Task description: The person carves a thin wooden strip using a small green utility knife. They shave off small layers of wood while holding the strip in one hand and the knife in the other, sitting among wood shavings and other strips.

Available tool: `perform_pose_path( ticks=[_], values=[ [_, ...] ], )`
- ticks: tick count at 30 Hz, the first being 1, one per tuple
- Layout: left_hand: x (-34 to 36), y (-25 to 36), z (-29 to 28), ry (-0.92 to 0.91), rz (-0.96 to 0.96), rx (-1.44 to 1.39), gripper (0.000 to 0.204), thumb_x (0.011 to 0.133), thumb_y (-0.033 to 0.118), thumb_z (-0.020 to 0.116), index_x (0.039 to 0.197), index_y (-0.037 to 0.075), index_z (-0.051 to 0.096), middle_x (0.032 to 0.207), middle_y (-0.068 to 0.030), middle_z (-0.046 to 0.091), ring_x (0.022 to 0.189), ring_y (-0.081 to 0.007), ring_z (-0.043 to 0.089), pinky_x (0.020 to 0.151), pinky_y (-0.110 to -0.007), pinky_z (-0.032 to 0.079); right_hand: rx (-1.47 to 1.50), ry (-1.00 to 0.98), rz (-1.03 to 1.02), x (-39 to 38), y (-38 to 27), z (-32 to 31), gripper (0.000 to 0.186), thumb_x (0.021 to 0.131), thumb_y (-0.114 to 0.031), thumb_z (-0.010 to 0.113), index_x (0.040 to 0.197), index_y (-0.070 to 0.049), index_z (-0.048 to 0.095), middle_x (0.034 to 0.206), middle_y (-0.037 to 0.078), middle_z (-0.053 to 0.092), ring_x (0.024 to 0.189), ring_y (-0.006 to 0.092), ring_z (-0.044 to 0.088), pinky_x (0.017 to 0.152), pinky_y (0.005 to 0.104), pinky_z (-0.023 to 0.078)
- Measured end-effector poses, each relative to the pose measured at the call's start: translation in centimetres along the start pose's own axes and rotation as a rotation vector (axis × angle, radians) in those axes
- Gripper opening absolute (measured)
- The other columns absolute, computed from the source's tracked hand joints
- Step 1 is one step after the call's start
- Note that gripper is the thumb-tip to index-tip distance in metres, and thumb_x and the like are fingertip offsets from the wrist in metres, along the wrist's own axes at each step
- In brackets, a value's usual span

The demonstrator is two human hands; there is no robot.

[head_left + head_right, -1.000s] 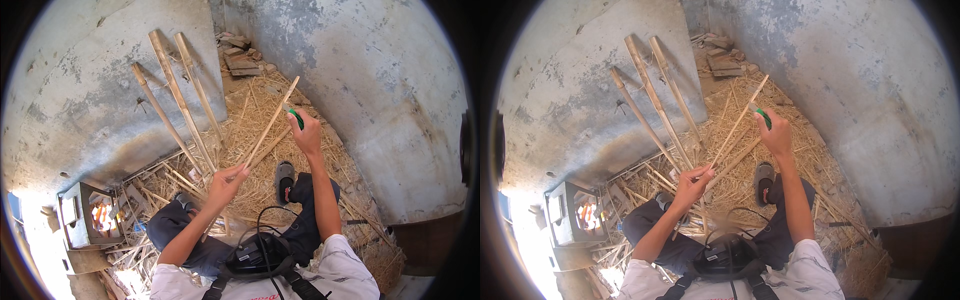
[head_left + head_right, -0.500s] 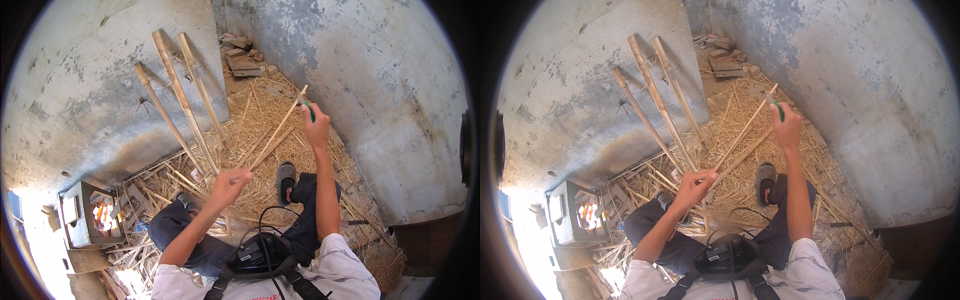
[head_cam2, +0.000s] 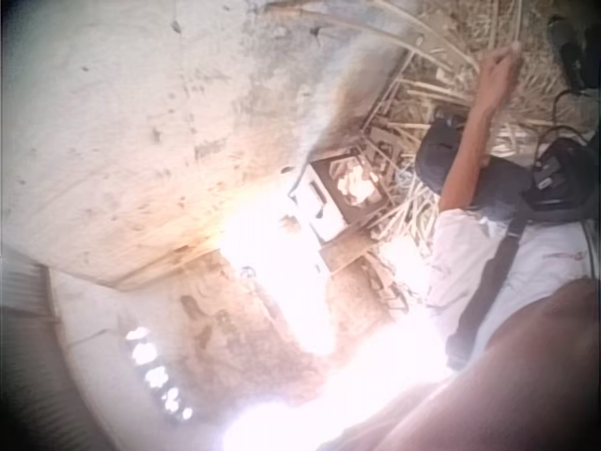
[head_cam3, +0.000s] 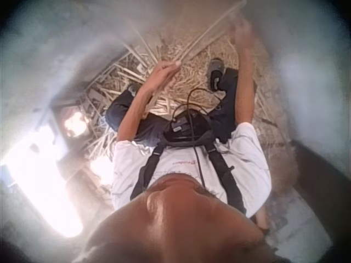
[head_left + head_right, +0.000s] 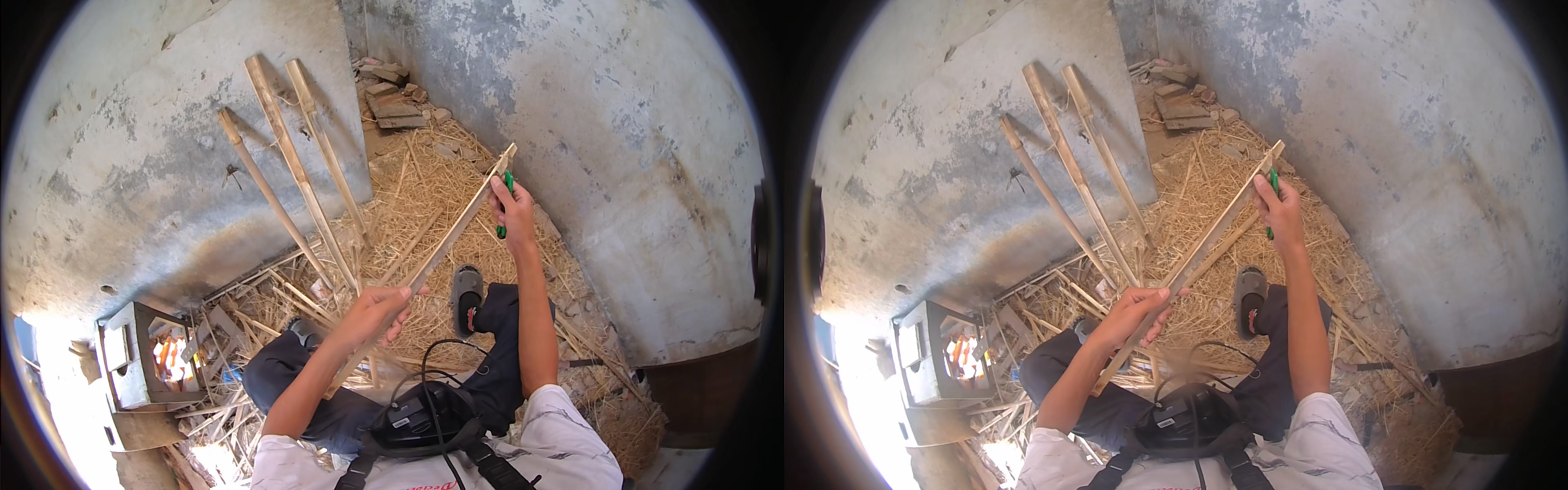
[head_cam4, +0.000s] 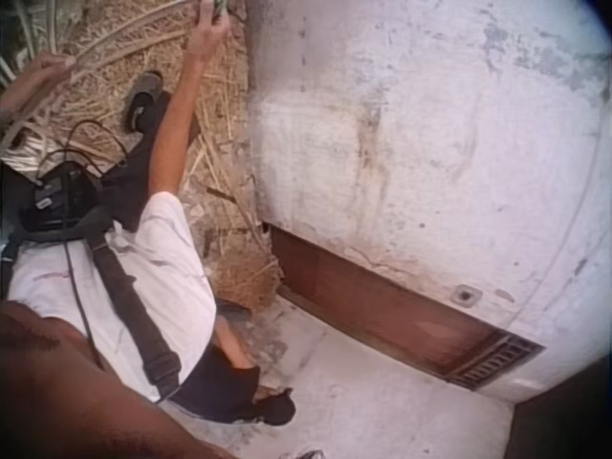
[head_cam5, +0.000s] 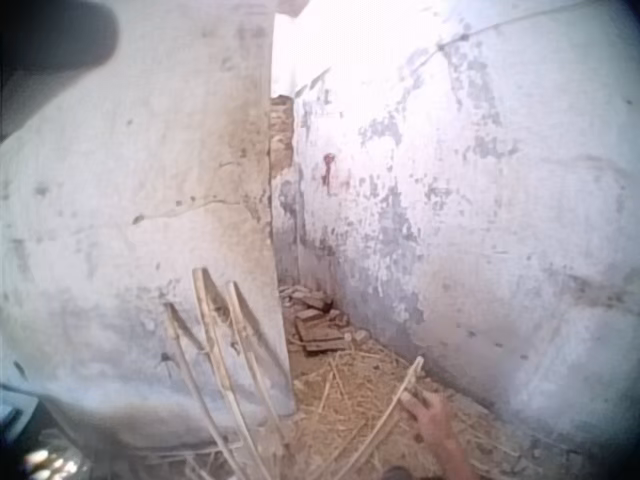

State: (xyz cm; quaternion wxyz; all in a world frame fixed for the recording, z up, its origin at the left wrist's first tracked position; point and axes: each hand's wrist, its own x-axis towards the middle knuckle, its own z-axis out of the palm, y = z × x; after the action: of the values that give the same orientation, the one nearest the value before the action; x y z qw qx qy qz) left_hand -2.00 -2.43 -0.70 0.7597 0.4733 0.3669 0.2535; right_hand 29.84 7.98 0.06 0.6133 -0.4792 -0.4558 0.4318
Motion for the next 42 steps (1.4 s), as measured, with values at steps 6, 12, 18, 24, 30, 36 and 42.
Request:
perform_pose_path(
  ticks=[6,12,18,24,30,36,42],
  values=[
    [0.4,0.2,-0.5,-0.261,-0.063,-0.046,0.064,0.113,0.049,0.048,0.15,-0.002,0.056,0.081,0.0008,0.061,0.063,-0.0113,0.067,0.058,-0.026,0.06,0.299,-0.146,0.125,-0.9,1.4,0.7,0.026,0.109,-0.032,0.065,0.097,-0.009,0.063,0.076,-0.002,0.06,0.05,0.0014,0.043,0.044,0.0213,0.032],
    [0.0,1.1,-0.1,-0.351,-0.037,-0.126,0.064,0.114,0.052,0.046,0.15,0.0,0.05,0.078,0.0019,0.055,0.058,-0.0095,0.062,0.051,-0.023,0.054,0.285,-0.348,0.272,-3.2,3.0,3.6,0.025,0.109,-0.032,0.065,0.1,-0.009,0.064,0.083,0.001,0.069,0.051,0.002,0.045,0.045,0.0198,0.032],
    [0.7,0.6,-0.1,-0.132,-0.124,-0.048,0.037,0.113,0.046,0.053,0.115,0.009,0.056,0.071,0.0076,0.035,0.048,-0.0027,0.03,0.04,-0.023,0.02,0.03,-0.325,0.252,-4.4,2.4,5.9,0.03,0.108,-0.035,0.066,0.105,-0.005,0.066,0.08,0.002,0.068,0.054,0.0074,0.047,0.049,0.0252,0.036],
    [1.4,-0.4,-1.1,0.038,-0.136,-0.174,0.029,0.11,0.04,0.061,0.108,0.013,0.053,0.07,0.009,0.038,0.046,-0.0018,0.029,0.04,-0.023,0.016,-0.463,-0.276,-0.246,-5.9,2.7,6.1,0.037,0.105,-0.038,0.066,0.112,-0.003,0.066,0.083,0.012,0.069,0.065,0.0283,0.064,0.062,0.0416,0.049],
    [2.5,-1.1,-0.6,0.273,0.012,0.198,0.042,0.102,0.033,0.074,0.131,0.01,0.054,0.082,0.006,0.051,0.061,-0.0031,0.041,0.051,-0.023,0.03,-0.72,-0.523,-0.499,-7.5,2.6,7.1,0.026,0.1,-0.032,0.071,0.107,-0.007,0.07,0.088,0.014,0.071,0.071,0.0341,0.069,0.062,0.0406,0.053],
    [2.5,-1.3,-0.8,0.279,0.04,0.277,0.054,0.098,0.025,0.076,0.137,0.003,0.046,0.117,-0.0117,0.059,0.106,-0.0173,0.066,0.089,-0.034,0.053,-0.753,-0.572,-0.551,-8.0,3.4,7.5,0.027,0.095,-0.031,0.078,0.107,-0.008,0.073,0.09,0.012,0.074,0.072,0.0334,0.073,0.061,0.0407,0.056],
    [2.7,-2.9,-1.5,0.293,0.134,0.305,0.048,0.095,0.012,0.068,0.133,0.001,0.04,0.124,-0.0133,0.055,0.114,-0.0202,0.064,0.094,-0.035,0.053,-0.756,-0.603,-0.552,-8.1,3.3,7.8,0.028,0.095,-0.031,0.078,0.11,-0.008,0.075,0.095,0.013,0.077,0.073,0.0333,0.074,0.063,0.0402,0.057]
  ],
)
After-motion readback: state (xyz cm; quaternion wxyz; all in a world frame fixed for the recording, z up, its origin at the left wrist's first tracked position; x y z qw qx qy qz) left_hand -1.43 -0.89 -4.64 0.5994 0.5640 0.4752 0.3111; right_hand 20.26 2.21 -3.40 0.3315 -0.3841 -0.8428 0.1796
